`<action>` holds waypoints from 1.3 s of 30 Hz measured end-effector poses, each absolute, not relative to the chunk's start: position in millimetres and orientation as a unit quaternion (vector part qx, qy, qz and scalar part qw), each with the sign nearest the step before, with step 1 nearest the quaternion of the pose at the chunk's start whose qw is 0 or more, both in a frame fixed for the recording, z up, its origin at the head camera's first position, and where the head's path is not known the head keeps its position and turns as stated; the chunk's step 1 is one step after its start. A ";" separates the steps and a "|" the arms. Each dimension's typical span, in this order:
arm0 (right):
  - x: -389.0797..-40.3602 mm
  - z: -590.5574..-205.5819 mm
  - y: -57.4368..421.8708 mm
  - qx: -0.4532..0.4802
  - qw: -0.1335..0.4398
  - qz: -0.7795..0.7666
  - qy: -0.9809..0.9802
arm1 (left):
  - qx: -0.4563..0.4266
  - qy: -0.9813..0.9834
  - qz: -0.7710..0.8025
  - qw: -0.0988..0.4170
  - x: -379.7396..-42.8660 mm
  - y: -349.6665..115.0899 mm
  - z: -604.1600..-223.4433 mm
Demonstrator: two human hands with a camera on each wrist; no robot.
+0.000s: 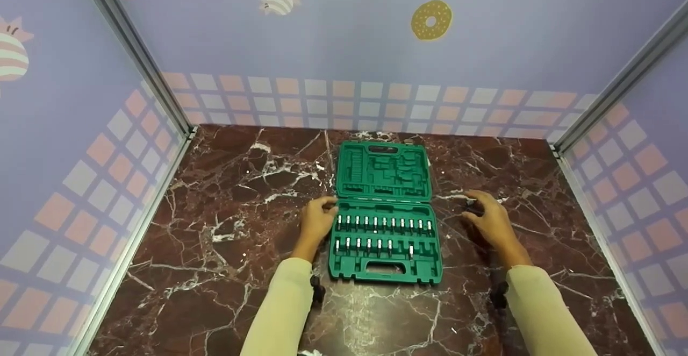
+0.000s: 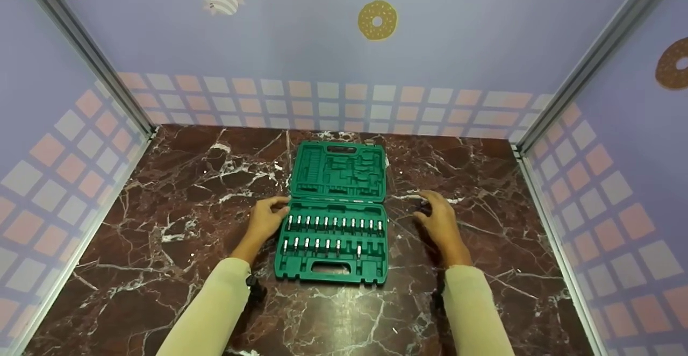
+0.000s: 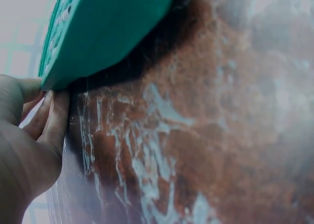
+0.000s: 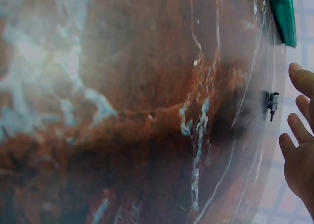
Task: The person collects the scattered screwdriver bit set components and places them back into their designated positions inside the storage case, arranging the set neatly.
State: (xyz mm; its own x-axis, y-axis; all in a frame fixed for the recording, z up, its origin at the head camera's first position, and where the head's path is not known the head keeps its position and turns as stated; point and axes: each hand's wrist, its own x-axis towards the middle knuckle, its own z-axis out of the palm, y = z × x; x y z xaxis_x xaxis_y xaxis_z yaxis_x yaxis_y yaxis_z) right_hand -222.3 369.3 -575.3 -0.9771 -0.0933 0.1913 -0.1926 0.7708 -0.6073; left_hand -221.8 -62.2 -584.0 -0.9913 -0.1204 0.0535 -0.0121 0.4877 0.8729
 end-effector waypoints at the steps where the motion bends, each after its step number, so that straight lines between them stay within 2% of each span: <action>1: -223.6 -576.0 370.6 0.074 0.071 0.328 -0.939 | 0.040 -0.861 -0.504 0.053 -221.9 -62.2 -583.8; 13: -235.7 -583.5 373.6 0.062 0.051 0.295 -0.952 | 0.042 -0.862 -0.503 0.047 -221.0 -62.2 -583.9; 24: -239.6 -587.8 373.0 0.069 0.080 0.264 -0.959 | 0.038 -0.860 -0.506 0.052 -221.5 -61.3 -584.8; 39: -233.7 -589.8 366.7 0.023 0.084 0.245 -0.966 | 0.051 -0.863 -0.502 0.042 -220.6 -61.1 -583.5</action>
State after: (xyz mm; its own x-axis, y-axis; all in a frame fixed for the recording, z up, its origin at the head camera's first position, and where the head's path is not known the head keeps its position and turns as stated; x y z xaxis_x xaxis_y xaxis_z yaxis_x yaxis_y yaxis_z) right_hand -233.7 366.7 -589.8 -0.9847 -0.0025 0.1741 -0.0851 0.8792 -0.4688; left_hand -220.6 -61.1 -583.5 -0.9912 -0.1304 0.0215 -0.0458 0.4917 0.8695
